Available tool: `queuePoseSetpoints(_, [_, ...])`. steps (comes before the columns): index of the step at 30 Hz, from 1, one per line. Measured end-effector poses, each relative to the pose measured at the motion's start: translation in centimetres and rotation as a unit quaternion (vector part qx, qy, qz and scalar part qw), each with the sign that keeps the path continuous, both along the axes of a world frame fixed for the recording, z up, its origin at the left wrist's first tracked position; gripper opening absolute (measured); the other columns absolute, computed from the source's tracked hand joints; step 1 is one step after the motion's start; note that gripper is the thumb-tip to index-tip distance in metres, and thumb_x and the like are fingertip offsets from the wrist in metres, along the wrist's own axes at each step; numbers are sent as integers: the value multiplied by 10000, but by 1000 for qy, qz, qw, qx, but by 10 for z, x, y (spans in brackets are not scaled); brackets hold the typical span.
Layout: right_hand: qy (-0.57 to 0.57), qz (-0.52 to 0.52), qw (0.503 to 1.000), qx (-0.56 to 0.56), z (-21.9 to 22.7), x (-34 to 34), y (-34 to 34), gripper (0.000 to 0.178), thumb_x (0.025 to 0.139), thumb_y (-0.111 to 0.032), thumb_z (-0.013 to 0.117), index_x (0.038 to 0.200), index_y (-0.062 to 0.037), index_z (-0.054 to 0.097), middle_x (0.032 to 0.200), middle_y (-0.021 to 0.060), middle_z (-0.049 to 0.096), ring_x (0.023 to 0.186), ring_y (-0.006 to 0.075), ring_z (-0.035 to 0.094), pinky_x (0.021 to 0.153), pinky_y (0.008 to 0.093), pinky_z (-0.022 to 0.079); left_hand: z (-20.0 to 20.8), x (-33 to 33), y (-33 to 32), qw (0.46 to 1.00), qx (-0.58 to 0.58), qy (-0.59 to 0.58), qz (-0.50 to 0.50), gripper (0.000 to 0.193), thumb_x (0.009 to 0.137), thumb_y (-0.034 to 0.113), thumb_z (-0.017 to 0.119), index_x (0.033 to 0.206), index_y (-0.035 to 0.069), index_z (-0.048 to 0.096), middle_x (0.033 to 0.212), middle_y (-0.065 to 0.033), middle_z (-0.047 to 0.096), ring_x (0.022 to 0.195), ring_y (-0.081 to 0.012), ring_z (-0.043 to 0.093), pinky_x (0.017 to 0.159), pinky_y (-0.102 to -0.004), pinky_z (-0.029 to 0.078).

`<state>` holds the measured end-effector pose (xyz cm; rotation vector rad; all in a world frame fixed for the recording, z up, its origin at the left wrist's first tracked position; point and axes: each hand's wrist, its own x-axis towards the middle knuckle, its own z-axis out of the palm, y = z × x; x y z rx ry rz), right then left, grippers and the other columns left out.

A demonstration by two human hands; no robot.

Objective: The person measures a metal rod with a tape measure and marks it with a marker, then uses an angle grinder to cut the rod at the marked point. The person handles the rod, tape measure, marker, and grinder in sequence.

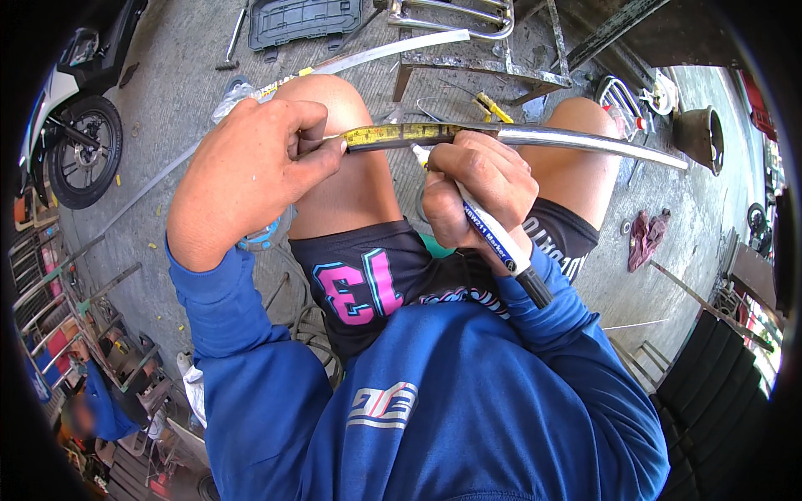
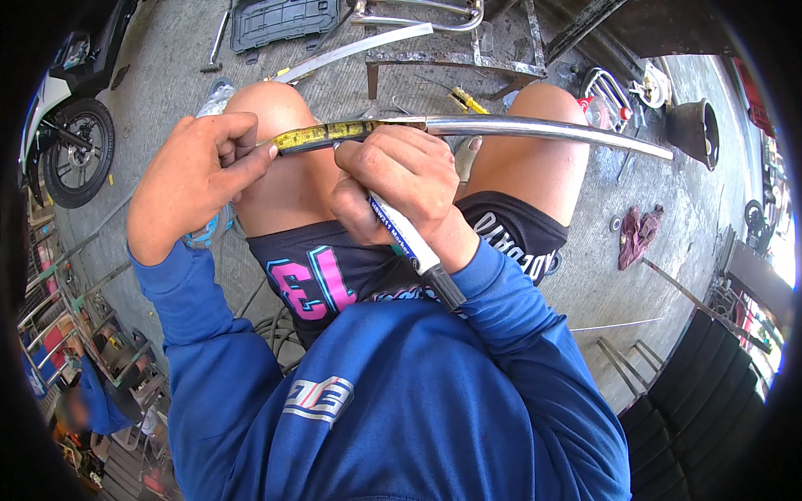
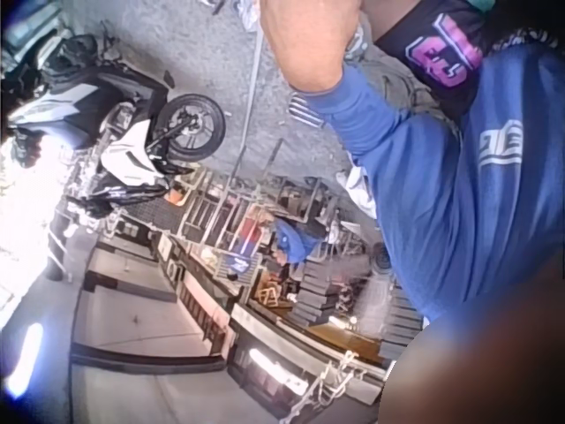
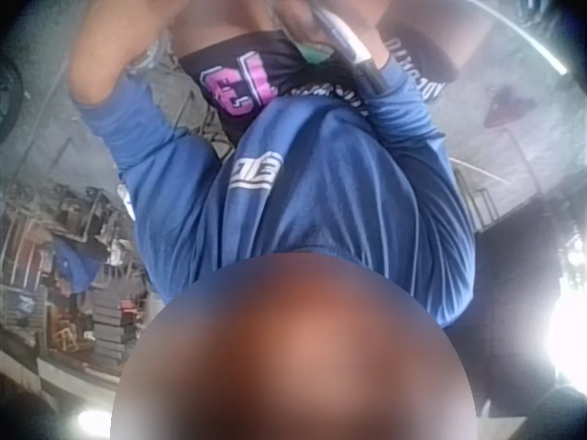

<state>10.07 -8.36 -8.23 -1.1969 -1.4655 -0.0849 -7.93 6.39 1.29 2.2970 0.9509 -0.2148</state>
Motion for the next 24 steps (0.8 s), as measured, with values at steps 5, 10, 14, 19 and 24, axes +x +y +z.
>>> queuePoseSetpoints(5, [-1,-4,1000,7,-1,-1,2,243,598,9,663,840,-9,677,641,74,551,540,248,606,560,349,513,0,-1,1,1000,5,-3,-7,307,908,271,743,854,-29,711,705,-219,666,639,-387,676,629,-464,522])
queuePoseSetpoints(10, [3,-3,1000,-5,0,0,1,216,618,-1,666,833,-9,676,646,81,560,542,259,611,564,356,516,-5,-3,1,999,8,-31,-21,314,943,234,735,782,-7,615,592,-161,605,530,-258,621,549,-400,448])
queuePoseSetpoints(14, [-1,15,1000,-18,1,-1,0,202,623,-13,670,825,-13,672,651,88,568,544,265,613,559,360,512,-6,-4,1,998,10,-47,-29,341,960,214,731,747,3,568,539,-135,575,479,-197,595,510,-371,413])
queuePoseSetpoints(19, [3,-8,1000,3,0,-1,2,197,616,-20,673,814,-19,667,648,85,574,539,266,611,556,362,510,0,-2,2,1000,2,2,-6,317,914,276,742,836,-28,696,691,-209,657,628,-374,671,621,-453,516])
queuePoseSetpoints(24, [-5,0,1000,-9,0,-2,0,200,624,-23,673,824,-24,669,650,83,581,541,270,620,553,361,510,1,0,2,1000,8,10,-11,330,909,290,746,825,-24,689,683,-203,654,629,-369,675,620,-451,515])
